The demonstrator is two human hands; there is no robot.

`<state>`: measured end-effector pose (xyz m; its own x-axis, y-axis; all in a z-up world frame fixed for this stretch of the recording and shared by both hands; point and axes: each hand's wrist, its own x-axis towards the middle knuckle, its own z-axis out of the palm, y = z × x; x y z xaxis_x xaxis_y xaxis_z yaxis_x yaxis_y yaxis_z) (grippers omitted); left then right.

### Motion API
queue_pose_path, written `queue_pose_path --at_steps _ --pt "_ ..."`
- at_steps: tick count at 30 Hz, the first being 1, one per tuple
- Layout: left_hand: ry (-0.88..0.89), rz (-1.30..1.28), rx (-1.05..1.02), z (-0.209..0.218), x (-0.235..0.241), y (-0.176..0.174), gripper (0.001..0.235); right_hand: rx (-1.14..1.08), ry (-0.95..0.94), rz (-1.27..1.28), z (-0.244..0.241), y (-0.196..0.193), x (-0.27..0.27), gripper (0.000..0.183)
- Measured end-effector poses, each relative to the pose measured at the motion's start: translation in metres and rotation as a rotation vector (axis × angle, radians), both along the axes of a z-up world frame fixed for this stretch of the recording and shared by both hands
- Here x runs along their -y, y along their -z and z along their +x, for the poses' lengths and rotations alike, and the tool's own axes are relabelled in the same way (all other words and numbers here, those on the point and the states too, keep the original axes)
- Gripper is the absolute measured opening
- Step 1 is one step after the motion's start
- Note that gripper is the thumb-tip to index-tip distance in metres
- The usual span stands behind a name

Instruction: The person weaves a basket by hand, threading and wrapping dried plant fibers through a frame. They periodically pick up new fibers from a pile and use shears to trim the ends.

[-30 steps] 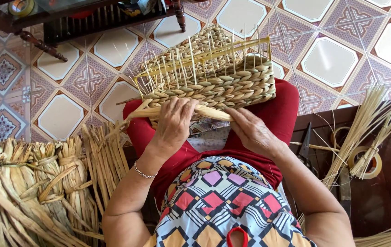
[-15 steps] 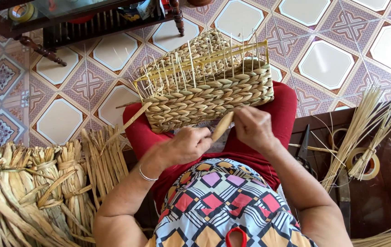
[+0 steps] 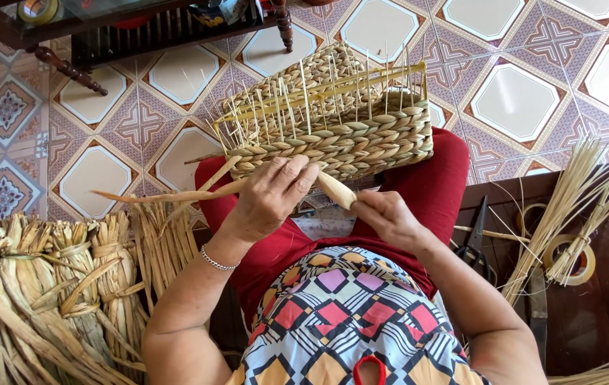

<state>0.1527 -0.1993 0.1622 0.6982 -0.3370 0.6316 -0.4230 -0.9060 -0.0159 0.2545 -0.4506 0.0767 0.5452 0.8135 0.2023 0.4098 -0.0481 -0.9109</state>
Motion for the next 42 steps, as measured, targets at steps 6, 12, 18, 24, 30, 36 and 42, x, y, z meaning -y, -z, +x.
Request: queue_pose_path --at_steps 6,12,18,24,30,36,42 --pt "0.07 0.081 -0.084 -0.003 0.001 0.013 0.026 -0.57 0.006 0.06 0.018 0.023 0.021 0.028" --pt "0.144 -0.646 -0.609 -0.006 0.015 0.038 0.013 0.383 0.17 0.122 0.006 -0.037 -0.008 0.001" --pt "0.334 -1.579 -0.995 -0.003 0.025 0.052 0.024 0.609 0.202 0.099 0.001 -0.057 -0.011 0.008" --pt "0.362 -1.211 -0.782 -0.003 0.039 0.052 0.059 0.7 0.19 0.061 0.004 -0.053 -0.013 0.011" --pt "0.228 -0.911 -0.57 -0.001 0.048 0.043 0.047 0.754 0.182 0.038 0.002 -0.045 -0.016 0.012" --pt "0.148 -0.843 -0.376 0.006 0.056 0.052 0.025 0.771 0.182 0.026 0.001 -0.045 -0.019 0.013" --pt "0.139 -0.91 -0.363 0.01 0.056 0.044 0.012 0.723 0.184 0.036 -0.003 -0.046 -0.022 0.009"
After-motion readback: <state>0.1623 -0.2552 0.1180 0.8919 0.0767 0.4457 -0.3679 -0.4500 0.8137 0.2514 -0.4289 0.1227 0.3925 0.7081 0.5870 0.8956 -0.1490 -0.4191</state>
